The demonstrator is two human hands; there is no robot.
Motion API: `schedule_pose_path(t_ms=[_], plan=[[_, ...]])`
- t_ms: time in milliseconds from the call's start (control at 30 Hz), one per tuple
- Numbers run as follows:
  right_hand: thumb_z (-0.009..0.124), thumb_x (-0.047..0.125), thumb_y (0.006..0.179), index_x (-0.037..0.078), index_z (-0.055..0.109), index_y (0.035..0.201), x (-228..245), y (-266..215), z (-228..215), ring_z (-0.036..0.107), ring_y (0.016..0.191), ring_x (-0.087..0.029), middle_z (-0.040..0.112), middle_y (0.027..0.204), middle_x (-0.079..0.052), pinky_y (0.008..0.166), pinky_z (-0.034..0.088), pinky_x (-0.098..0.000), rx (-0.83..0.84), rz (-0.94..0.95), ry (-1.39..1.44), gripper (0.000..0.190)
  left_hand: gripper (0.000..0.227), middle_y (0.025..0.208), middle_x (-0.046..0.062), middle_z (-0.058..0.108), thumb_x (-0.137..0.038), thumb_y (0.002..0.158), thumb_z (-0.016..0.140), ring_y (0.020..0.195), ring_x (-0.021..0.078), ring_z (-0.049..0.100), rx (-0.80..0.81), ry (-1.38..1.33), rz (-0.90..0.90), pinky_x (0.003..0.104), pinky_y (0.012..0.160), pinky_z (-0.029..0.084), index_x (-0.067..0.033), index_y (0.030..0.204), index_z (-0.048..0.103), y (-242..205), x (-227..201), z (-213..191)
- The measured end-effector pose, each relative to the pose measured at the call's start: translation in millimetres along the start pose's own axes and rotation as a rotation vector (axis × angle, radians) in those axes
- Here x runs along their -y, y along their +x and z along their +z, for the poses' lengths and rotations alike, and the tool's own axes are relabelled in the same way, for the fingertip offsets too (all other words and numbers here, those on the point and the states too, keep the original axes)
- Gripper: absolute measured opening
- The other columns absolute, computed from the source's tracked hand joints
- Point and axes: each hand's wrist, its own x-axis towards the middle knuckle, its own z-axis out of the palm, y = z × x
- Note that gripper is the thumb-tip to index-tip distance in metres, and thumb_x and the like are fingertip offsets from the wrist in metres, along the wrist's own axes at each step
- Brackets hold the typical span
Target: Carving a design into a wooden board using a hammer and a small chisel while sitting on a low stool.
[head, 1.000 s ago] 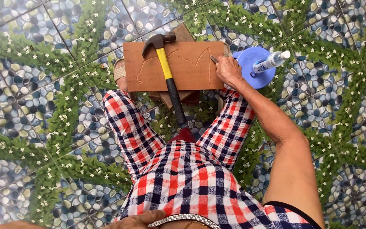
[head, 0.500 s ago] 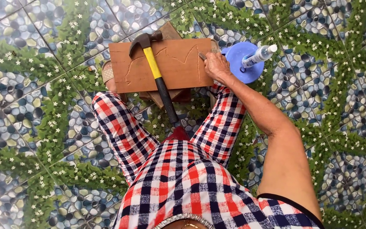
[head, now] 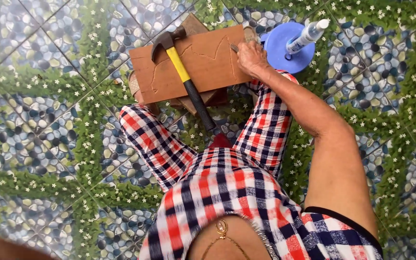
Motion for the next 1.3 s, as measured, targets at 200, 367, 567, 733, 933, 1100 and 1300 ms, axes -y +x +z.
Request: schedule_pose_path(t_ms=[200, 367, 567, 733, 933, 1100, 1300], plan=[[0.041, 0.005, 0.093, 0.009, 0.048, 0.088, -9.5, 8.6, 10.5, 0.049, 0.082, -0.029, 0.045, 0.089, -0.012, 0.07, 0.051, -0.0485, -0.019, -0.013, -0.025, 0.009, 0.036, 0.133, 0.018, 0.053, -0.016, 0.1, 0.06, 0.117, 0.0336, 0.054, 0.085, -0.223, 0.024, 0.052, 0.1, 0.046, -0.0057, 0.132, 0.049, 96.8, 127.6, -24.6], [0.05, 0.008, 0.091, 0.009, 0.053, 0.096, -5.3, 13.7, 8.8, 0.053, 0.097, -0.037, 0.053, 0.1, -0.017, 0.083, 0.047, -0.0552, 0.072, 0.004, -0.102, 0.006, 0.041, 0.138, 0.02, 0.055, -0.019, 0.101, 0.062, 0.122, 0.0348, 0.057, 0.136, -0.387, -0.016, 0.053, 0.104, 0.048, -0.0051, 0.138, 0.051, 92.7, 221.1, 75.6], [0.034, -0.002, 0.098, 0.014, 0.039, 0.075, 4.8, 11.9, -4.8, 0.043, 0.069, -0.022, 0.042, 0.078, -0.004, 0.059, 0.044, -0.0429, 0.027, 0.023, -0.047, 0.028, 0.058, 0.158, 0.023, 0.036, -0.027, 0.098, 0.066, 0.145, 0.042, 0.035, 0.306, -0.043, -0.276, 0.054, 0.118, 0.033, -0.0035, 0.147, 0.047, 76.5, 295.6, 288.4], [0.055, 0.002, 0.096, 0.012, 0.052, 0.092, 2.1, 21.1, 4.0, 0.052, 0.104, -0.034, 0.054, 0.105, -0.013, 0.093, 0.047, -0.0534, 0.125, 0.113, -0.059, 0.011, 0.086, 0.163, 0.013, 0.035, -0.053, 0.085, 0.076, 0.151, 0.0388, 0.024, 0.269, 0.335, -0.292, 0.059, 0.121, 0.023, -0.0105, 0.153, 0.044, 62.8, 315.1, 366.9], [0.034, 0.004, 0.102, 0.003, 0.053, 0.122, 14.0, 0.5, 5.1, 0.053, 0.121, -0.037, 0.056, 0.111, -0.02, 0.104, 0.043, -0.0539, 0.043, -0.068, -0.246, 0.028, 0.042, 0.146, 0.012, 0.059, -0.011, 0.093, 0.063, 0.139, 0.0426, 0.047, -0.058, 0.411, -0.191, 0.067, 0.119, 0.025, -0.0123, 0.135, 0.066, 55.1, 323.2, 385.3], [0.051, 0.019, 0.095, 0.009, 0.064, 0.1, 1.0, 4.6, 35.9, 0.069, 0.089, -0.032, 0.069, 0.084, -0.008, 0.071, 0.05, -0.0475, -0.187, -0.129, -0.411, 0.017, 0.031, 0.13, 0.009, 0.07, -0.02, 0.088, 0.072, 0.131, 0.0356, 0.056, -0.222, 0.35, -0.224, 0.066, 0.122, 0.019, -0.0152, 0.118, 0.074, 61.0, 320.6, 385.5], [0.05, 0.019, 0.094, 0.01, 0.063, 0.101, -7.3, -12.1, 49.8, 0.07, 0.085, -0.032, 0.069, 0.08, -0.009, 0.066, 0.05, -0.0476, -0.282, -0.178, -0.467, 0.018, 0.036, 0.131, 0.007, 0.07, -0.024, 0.084, 0.076, 0.13, 0.0337, 0.056, -0.186, 0.348, -0.248, 0.069, 0.123, 0.015, -0.0168, 0.12, 0.074, 63.8, 317.1, 373.4]])
